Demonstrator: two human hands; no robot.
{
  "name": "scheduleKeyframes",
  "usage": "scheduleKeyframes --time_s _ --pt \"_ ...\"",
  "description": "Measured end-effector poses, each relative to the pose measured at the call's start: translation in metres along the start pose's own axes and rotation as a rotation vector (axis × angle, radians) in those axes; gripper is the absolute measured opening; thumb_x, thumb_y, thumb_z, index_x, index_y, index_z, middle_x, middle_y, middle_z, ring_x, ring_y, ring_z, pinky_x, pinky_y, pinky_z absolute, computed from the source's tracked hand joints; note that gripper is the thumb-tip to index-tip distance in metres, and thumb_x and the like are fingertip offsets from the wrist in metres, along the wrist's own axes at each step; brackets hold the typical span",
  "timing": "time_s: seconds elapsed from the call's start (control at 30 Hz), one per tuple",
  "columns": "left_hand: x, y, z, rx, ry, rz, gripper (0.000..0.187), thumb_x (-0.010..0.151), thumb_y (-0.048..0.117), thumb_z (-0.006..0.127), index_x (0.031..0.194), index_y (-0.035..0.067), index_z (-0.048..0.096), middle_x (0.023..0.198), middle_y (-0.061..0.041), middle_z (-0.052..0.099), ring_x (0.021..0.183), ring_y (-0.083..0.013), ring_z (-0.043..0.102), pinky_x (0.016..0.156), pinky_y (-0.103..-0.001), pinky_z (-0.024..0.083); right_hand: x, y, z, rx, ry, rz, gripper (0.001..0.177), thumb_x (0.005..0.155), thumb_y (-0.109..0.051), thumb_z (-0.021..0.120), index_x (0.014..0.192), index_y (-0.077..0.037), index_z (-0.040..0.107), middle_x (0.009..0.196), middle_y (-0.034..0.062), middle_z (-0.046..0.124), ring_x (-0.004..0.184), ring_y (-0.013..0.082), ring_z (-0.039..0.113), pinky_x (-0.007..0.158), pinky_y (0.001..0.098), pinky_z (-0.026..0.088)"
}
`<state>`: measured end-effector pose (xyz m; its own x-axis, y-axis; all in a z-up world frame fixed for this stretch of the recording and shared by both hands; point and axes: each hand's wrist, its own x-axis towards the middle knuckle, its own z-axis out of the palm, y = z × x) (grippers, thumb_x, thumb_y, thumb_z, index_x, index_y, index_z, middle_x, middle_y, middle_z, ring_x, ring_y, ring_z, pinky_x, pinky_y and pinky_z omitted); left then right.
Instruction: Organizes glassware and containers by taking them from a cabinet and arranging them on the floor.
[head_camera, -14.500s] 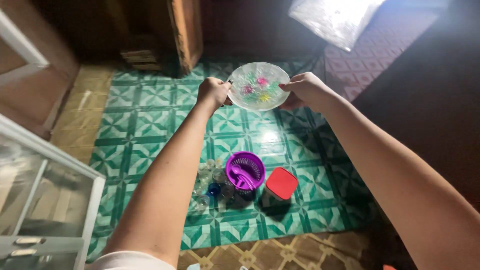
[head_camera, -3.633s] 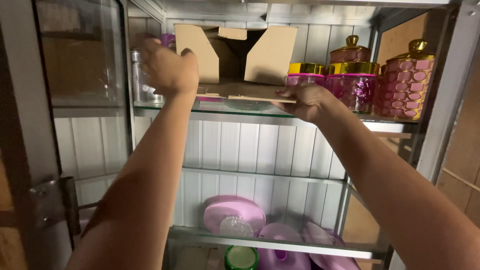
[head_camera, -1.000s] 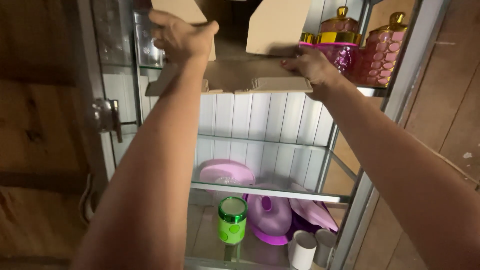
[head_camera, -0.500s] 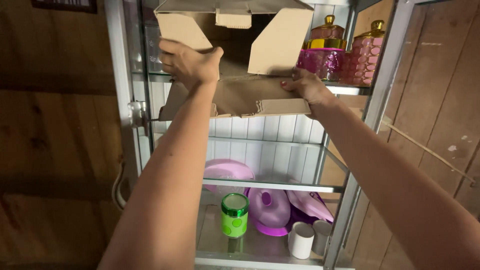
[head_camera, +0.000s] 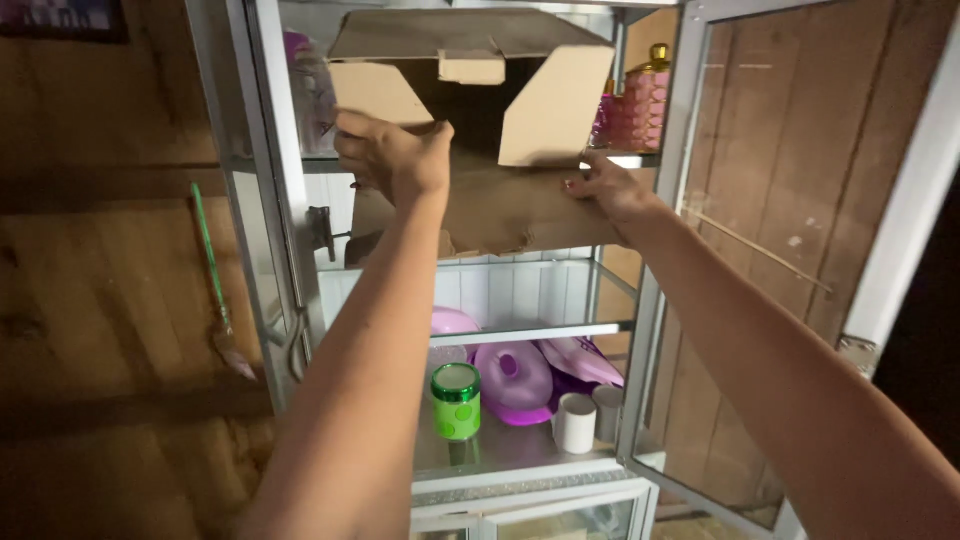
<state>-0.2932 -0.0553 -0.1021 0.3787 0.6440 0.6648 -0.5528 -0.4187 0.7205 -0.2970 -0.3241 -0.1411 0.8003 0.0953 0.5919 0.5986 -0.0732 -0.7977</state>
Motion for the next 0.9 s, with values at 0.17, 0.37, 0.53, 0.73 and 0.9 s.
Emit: scheduleKeyframes --time_s 0.17,0.37,0.53,0.73,0.9 --pt "-0.040 0.034 -0.041 0.025 0.044 0.099 0.134 0.051 0.030 0.102 0.146 -0.003 0.013 0.139 -0.031 0.033 0.128 -0.0501 0.035 0.105 -0.066 0.030 -0.065 -0.012 0.003 -0.005 0.110 0.109 0.055 0.089 -0.003 0.067 0.142 -0.005 0.053 0.117 0.0103 0.069 0.099 0.0188 0.069 0.084 0.0330 0.060" --pt "-0.097 0.043 -0.090 -0.017 -0.065 0.097 0.132 0.054 0.031 0.099 0.149 -0.003 0.014 0.140 -0.032 0.035 0.129 -0.0485 0.039 0.111 -0.057 0.037 -0.155 -0.017 -0.004 0.016 0.177 0.145 0.056 0.089 0.000 0.065 0.143 -0.003 0.051 0.118 0.0118 0.069 0.101 0.0198 0.070 0.085 0.0310 0.059" --pt "-0.134 0.064 -0.118 -0.079 -0.078 0.077 0.135 0.051 0.032 0.101 0.148 -0.005 0.013 0.140 -0.033 0.032 0.129 -0.0495 0.037 0.110 -0.059 0.035 -0.230 -0.064 -0.012 -0.053 0.230 0.116 0.064 0.089 0.004 0.062 0.148 -0.005 0.042 0.125 0.0113 0.066 0.107 0.0186 0.067 0.090 0.0308 0.059" --pt "-0.179 0.101 -0.158 -0.166 -0.193 -0.068 0.134 0.051 0.032 0.100 0.149 -0.001 0.015 0.144 -0.029 0.032 0.135 -0.0453 0.035 0.111 -0.055 0.037 -0.314 -0.134 -0.006 -0.045 0.326 0.189 0.061 0.085 0.003 0.060 0.144 -0.006 0.046 0.126 0.0088 0.065 0.111 0.0207 0.067 0.094 0.0357 0.061" --pt "-0.238 0.139 -0.183 -0.294 -0.185 -0.003 0.134 0.053 0.031 0.102 0.149 -0.004 0.014 0.142 -0.031 0.033 0.132 -0.0476 0.036 0.111 -0.055 0.037 -0.402 -0.198 -0.010 -0.207 0.430 0.262 0.057 0.091 -0.004 0.066 0.144 -0.007 0.049 0.130 0.0074 0.065 0.117 0.0187 0.065 0.098 0.0368 0.058"
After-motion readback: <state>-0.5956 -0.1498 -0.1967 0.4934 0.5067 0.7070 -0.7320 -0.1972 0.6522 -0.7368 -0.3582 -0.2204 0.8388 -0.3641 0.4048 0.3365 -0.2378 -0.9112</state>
